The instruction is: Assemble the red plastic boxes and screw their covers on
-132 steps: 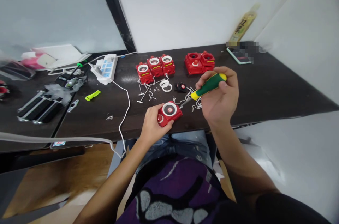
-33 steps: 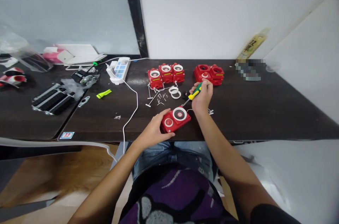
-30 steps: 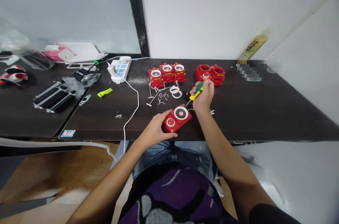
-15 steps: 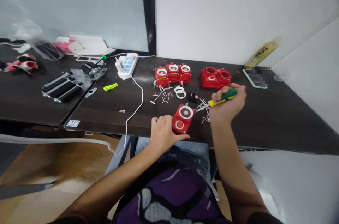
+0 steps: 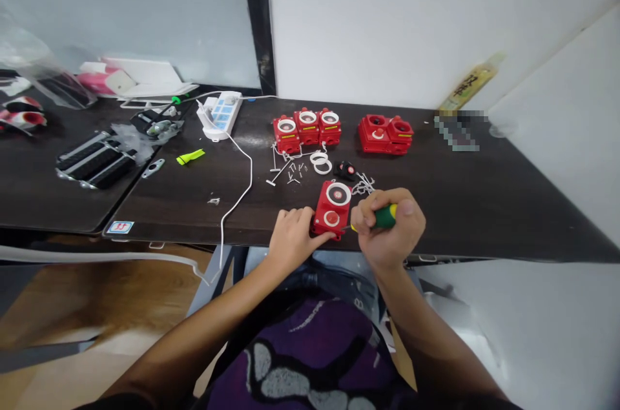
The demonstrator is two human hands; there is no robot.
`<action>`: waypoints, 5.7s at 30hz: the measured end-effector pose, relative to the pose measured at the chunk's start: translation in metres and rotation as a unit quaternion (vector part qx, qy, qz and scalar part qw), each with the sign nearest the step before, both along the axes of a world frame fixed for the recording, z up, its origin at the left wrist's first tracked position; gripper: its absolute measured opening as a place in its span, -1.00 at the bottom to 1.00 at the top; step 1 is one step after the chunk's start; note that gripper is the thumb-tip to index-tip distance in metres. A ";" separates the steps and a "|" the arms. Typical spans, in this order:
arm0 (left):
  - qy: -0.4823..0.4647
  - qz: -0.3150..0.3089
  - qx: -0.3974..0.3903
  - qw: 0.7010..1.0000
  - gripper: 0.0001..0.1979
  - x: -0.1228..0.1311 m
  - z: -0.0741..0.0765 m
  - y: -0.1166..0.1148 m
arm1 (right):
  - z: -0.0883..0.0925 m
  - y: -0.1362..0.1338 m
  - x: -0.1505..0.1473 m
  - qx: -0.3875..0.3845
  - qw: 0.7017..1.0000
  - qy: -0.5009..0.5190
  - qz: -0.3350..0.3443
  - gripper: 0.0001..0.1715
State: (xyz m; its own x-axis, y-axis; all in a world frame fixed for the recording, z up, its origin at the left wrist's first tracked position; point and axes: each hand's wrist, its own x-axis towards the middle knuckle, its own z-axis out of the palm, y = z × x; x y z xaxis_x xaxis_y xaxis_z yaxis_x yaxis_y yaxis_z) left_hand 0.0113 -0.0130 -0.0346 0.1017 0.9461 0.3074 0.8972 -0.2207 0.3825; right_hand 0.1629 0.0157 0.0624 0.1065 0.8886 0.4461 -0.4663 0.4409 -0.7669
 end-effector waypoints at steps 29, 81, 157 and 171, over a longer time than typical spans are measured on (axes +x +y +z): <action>0.031 -0.003 -0.003 1.000 -0.55 -0.001 0.002 0.000 | -0.007 0.005 0.004 0.020 0.999 -0.032 -0.027 -0.58; 0.000 -0.012 -0.064 0.998 -0.10 -0.004 0.006 0.008 | -0.013 0.037 0.016 0.025 0.989 -0.056 0.132 -0.54; -0.003 -0.021 -0.057 0.998 -0.11 -0.004 0.006 0.005 | -0.012 0.035 0.026 0.140 0.967 -0.215 -0.005 -0.57; 0.004 -0.021 -0.052 0.998 -0.09 -0.004 0.005 0.006 | -0.007 0.017 0.028 0.079 0.979 -0.162 0.091 -0.66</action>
State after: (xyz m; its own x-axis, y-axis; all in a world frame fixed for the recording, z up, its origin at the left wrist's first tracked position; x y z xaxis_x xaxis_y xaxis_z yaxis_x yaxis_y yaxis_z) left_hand 0.0074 -0.0074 -0.0300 0.1442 0.9677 0.2069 0.8908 -0.2180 0.3986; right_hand 0.1909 0.0327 0.0557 -0.2166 0.7974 0.5633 -0.2911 0.4980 -0.8169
